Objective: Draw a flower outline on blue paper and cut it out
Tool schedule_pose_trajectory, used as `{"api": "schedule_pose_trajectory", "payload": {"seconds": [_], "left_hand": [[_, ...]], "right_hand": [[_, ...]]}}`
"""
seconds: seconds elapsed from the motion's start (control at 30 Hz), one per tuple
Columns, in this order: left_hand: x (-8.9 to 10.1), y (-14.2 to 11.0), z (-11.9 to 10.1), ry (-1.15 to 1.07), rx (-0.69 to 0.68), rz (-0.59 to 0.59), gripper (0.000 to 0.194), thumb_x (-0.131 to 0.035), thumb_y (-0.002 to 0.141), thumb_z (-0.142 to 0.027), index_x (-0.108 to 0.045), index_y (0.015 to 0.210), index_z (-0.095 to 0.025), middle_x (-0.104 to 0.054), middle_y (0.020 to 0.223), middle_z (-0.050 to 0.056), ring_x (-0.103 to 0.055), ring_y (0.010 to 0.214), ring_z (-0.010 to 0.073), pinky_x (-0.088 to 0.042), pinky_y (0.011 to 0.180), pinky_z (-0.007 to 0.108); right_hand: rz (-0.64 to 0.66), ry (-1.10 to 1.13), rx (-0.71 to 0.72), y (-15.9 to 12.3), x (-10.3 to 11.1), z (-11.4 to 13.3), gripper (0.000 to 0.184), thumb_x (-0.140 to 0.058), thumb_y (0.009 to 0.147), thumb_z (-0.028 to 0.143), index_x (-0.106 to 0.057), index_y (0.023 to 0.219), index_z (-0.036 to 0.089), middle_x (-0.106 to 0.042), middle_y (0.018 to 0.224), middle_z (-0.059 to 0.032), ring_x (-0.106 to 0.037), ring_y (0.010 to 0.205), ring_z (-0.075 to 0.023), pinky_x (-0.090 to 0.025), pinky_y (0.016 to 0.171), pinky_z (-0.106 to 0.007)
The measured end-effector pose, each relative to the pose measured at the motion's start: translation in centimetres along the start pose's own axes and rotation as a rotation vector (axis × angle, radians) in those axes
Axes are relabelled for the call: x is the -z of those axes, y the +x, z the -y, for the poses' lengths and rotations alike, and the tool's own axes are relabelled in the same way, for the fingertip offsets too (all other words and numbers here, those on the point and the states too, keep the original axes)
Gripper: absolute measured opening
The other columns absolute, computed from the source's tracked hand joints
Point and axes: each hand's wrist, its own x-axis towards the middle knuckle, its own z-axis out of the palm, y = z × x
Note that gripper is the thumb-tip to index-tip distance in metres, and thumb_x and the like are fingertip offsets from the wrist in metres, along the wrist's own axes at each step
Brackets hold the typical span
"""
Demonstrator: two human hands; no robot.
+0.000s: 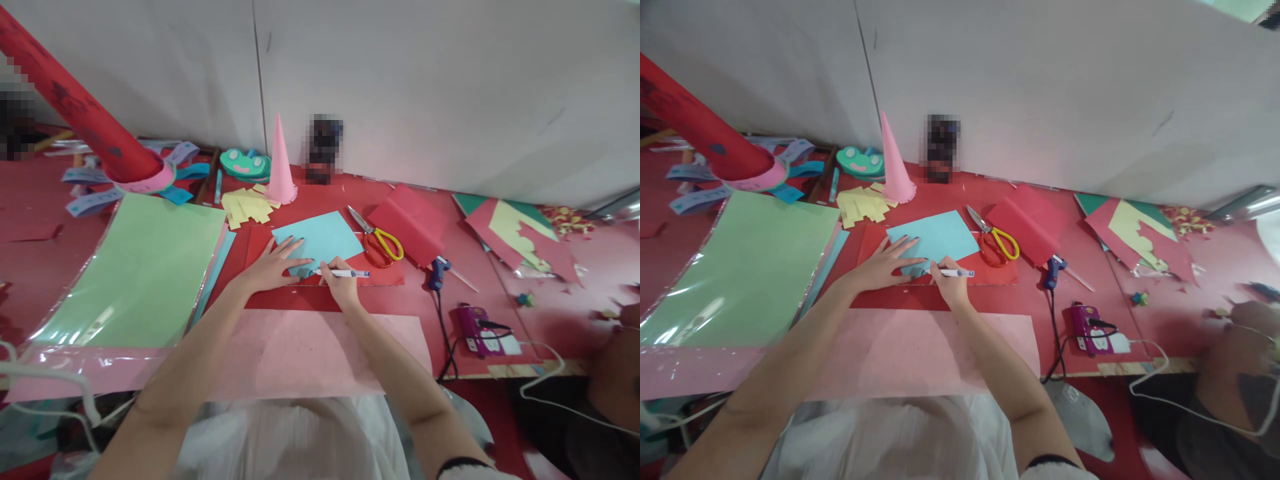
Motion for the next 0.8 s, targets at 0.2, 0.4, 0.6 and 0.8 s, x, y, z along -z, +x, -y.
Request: {"api": "schedule_pose_trajectory", "payload": {"seconds": [0.2,0.4,0.6,0.8], "left_hand": [[-0.14,0.08,0.05,0.000,-0.001,-0.012,0.046,-0.049,0.094,-0.046,-0.044,0.139,-0.043,-0.007,0.162,-0.005,-0.005,0.148,0.0290,-0.002,0.117,0.055],[-0.18,0.10,0.23,0.010,-0.012,-0.009,0.046,-0.049,0.094,-0.045,-0.042,0.140,-0.045,-0.006,0.162,-0.006,-0.003,0.148,0.0285,-0.003,0.117,0.056],[-0.26,0.07,0.24,0.005,-0.013,-0.009,0.046,-0.048,0.094,-0.046,-0.042,0.140,-0.045,-0.006,0.162,-0.006,-0.003,0.148,0.0279,-0.002,0.117,0.055],[-0.09,0.09,0.10,0.006,-0.009,0.007,0.047,-0.049,0.094,-0.045,-0.042,0.141,-0.043,-0.005,0.162,-0.005,-0.002,0.148,0.0276,-0.002,0.116,0.056]], "right_hand": [[0.037,-0.017,0.012,0.05,-0.11,-0.11,0.037,-0.057,0.081,0.048,-0.041,0.058,0.023,-0.057,0.046,0.0043,-0.052,0.047,-0.0127,-0.042,0.057,-0.025],[-0.017,-0.027,0.011,-0.05,-0.14,0.00,0.036,-0.056,0.082,0.047,-0.041,0.059,0.024,-0.057,0.046,0.0044,-0.052,0.048,-0.0131,-0.041,0.057,-0.025],[0.002,-0.022,0.013,0.00,-0.13,-0.14,0.036,-0.056,0.081,0.046,-0.041,0.058,0.023,-0.058,0.046,0.0044,-0.052,0.048,-0.0127,-0.041,0.057,-0.025],[0.020,-0.015,0.001,0.03,-0.15,-0.14,0.036,-0.056,0.082,0.047,-0.042,0.058,0.023,-0.058,0.046,0.0041,-0.053,0.048,-0.0129,-0.042,0.057,-0.025]]}}
